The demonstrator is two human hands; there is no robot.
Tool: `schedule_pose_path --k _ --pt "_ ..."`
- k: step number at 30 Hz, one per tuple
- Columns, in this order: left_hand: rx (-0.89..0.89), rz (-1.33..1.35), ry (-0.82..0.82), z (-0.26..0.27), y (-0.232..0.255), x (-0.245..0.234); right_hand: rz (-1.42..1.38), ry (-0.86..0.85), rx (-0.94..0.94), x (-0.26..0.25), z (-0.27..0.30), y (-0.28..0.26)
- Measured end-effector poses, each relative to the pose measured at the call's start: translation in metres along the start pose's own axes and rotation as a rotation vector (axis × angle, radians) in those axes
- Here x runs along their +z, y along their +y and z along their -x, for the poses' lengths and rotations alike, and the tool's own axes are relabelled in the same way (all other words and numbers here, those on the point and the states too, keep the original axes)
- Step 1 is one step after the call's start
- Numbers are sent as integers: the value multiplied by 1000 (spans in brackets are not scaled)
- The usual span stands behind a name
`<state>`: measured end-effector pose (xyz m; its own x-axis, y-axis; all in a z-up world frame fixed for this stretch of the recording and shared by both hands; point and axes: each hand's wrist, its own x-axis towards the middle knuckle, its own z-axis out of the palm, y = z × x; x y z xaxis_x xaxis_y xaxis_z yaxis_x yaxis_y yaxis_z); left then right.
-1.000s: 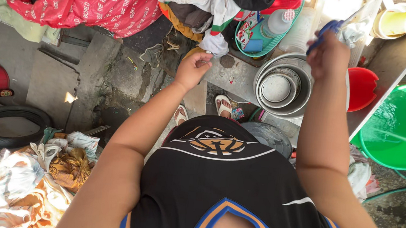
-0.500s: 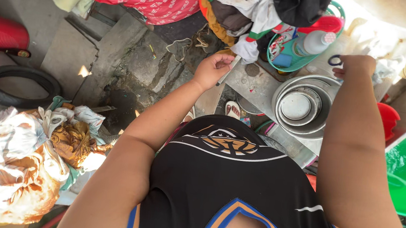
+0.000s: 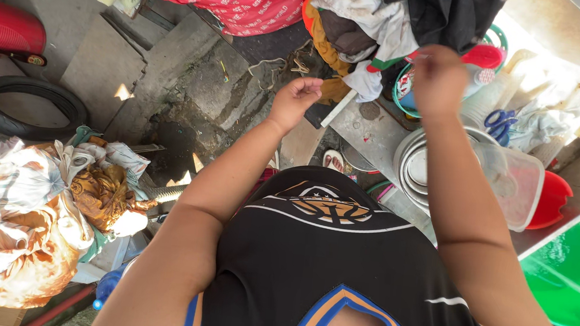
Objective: The person opens a small packet of detergent with scissors, then picks up and gathers various pieces of clothing from different piles and surfaces, including a dark jacket and a blue patterned garment.
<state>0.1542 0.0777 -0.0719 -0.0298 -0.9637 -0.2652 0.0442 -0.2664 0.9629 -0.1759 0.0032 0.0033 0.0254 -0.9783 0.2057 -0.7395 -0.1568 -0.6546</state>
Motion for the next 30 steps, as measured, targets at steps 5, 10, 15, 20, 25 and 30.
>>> schedule_pose_path --k 5,10,15,20,25,30 --pt "-3 61 -16 7 9 -15 392 245 -279 78 -40 -33" --pt "-48 92 -35 11 8 -61 412 25 -54 95 -74 -19" --pt "-121 161 -73 -6 7 -110 160 356 -284 13 -107 -73" --pt "-46 106 -193 -30 56 -106 -978 128 11 -15 -85 -137" --pt "150 77 -454 -60 71 -85 -1658 -337 265 42 -30 -155" --pt "196 -26 -571 -105 39 -86 -1809 -239 682 103 24 -180"
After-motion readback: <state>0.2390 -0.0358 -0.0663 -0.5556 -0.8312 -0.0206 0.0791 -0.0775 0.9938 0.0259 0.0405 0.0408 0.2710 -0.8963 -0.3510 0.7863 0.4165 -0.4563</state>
